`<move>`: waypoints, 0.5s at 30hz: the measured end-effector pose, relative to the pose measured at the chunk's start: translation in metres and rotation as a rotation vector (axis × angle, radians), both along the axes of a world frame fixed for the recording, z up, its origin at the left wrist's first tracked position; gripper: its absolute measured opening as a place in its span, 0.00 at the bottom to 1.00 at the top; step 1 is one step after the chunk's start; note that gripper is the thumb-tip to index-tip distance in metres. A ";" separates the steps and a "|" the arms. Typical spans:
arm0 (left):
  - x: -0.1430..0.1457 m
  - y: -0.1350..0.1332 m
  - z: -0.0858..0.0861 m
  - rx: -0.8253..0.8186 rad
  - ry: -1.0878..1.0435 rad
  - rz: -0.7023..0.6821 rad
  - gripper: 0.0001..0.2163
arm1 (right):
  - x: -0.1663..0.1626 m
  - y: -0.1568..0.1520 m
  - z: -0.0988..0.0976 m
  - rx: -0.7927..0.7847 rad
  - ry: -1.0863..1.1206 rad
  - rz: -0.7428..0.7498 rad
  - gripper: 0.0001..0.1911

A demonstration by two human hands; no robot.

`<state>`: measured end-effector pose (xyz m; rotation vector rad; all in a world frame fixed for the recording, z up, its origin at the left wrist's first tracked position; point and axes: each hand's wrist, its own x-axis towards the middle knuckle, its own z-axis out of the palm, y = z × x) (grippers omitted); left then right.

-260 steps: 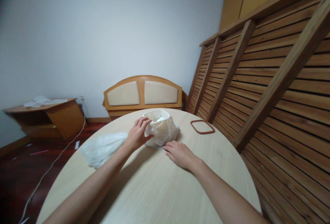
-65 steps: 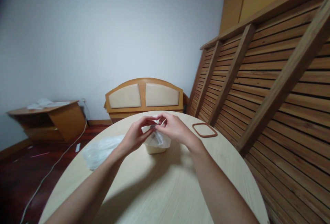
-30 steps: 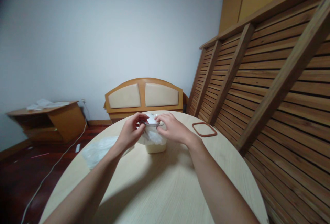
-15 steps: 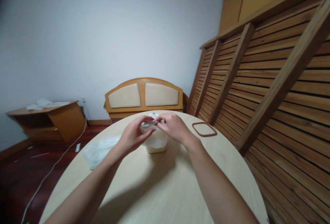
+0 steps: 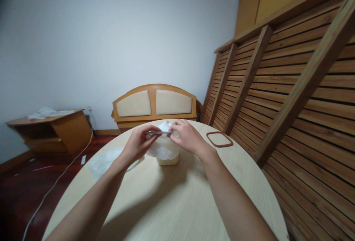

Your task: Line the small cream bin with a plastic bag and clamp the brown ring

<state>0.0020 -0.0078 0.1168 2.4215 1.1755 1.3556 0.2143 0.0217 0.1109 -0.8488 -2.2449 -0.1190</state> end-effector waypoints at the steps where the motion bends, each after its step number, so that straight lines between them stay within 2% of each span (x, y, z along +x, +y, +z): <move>1: -0.001 0.001 0.000 -0.007 -0.011 0.018 0.04 | 0.001 0.000 0.000 0.001 0.002 -0.002 0.03; 3: -0.004 0.003 0.001 -0.026 -0.033 0.054 0.05 | 0.001 -0.002 0.002 0.000 0.001 0.010 0.00; 7: -0.011 0.006 0.001 -0.035 -0.045 0.110 0.06 | 0.000 -0.007 0.005 -0.003 0.002 0.072 0.05; 11: -0.014 0.008 0.001 -0.017 -0.039 0.138 0.06 | 0.000 -0.009 0.005 -0.048 -0.006 0.131 0.03; 15: -0.015 0.009 0.001 -0.019 -0.036 0.169 0.06 | 0.003 -0.006 0.001 -0.091 0.036 0.119 0.08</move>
